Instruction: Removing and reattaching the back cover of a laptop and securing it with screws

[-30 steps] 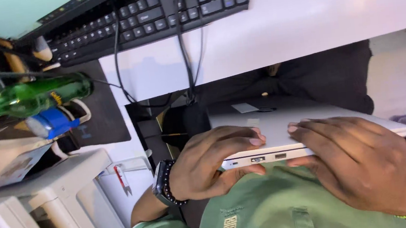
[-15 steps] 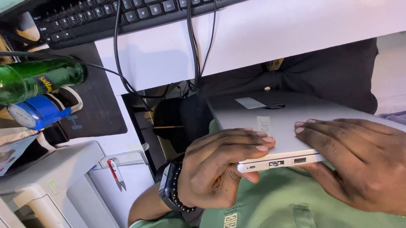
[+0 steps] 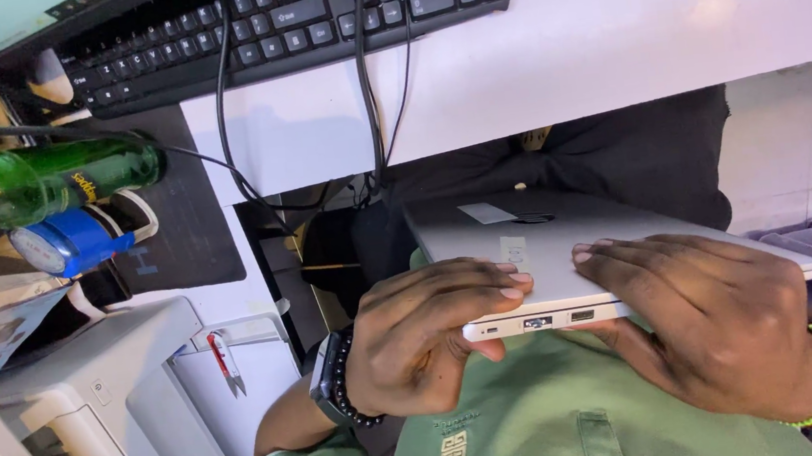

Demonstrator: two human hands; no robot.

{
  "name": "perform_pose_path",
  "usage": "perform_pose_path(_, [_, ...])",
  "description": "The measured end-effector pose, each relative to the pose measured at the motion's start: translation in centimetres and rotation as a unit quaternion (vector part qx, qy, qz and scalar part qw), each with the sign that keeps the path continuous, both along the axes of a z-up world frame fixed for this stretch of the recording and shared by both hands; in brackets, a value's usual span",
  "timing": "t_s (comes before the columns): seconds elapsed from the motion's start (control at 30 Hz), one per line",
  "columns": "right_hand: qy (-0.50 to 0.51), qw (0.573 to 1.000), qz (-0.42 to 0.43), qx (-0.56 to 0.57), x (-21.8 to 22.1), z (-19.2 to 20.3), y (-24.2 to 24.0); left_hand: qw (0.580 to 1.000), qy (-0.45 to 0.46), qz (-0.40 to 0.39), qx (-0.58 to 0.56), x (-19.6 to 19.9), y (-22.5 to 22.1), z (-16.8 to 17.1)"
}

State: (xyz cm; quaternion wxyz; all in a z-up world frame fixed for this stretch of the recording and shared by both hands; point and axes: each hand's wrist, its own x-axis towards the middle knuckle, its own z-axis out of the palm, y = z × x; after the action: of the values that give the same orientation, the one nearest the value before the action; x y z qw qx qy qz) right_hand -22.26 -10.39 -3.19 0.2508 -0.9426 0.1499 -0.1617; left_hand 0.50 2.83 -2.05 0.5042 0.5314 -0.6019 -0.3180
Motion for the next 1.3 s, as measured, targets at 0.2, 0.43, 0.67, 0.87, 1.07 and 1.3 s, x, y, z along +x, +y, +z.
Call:
perform_pose_path(0.2, [0.028, 0.999, 0.028, 0.028, -0.7, 0.5, -0.7, 0.998, -0.01, -0.059, -0.013, 0.6, 0.6, -3.6])
perform_pose_path(0.43, [-0.019, 0.999, 0.01, 0.038, -1.6, -0.4, -1.1, 0.994, 0.015, -0.081, 0.078, 1.6, 1.9, -9.4])
perform_pose_path(0.67, [-0.068, 0.986, -0.077, 0.127, -5.7, -1.6, -2.1, 0.997, -0.065, -0.046, 0.023, -0.4, -0.1, -12.4])
perform_pose_path(0.87, [-0.142, 0.972, -0.154, 0.101, -10.2, -4.5, -0.8, 0.988, -0.11, -0.05, -0.097, -3.3, -3.2, -10.8])
perform_pose_path(1.07, [-0.183, 0.951, -0.219, 0.12, -11.7, -7.0, 0.5, 0.978, -0.161, -0.095, -0.097, -3.0, -5.3, -7.9])
perform_pose_path(1.3, [-0.15, 0.905, -0.265, 0.297, -12.0, -7.6, 0.4, 0.97, -0.201, -0.128, -0.052, -3.8, -6.7, -8.4])
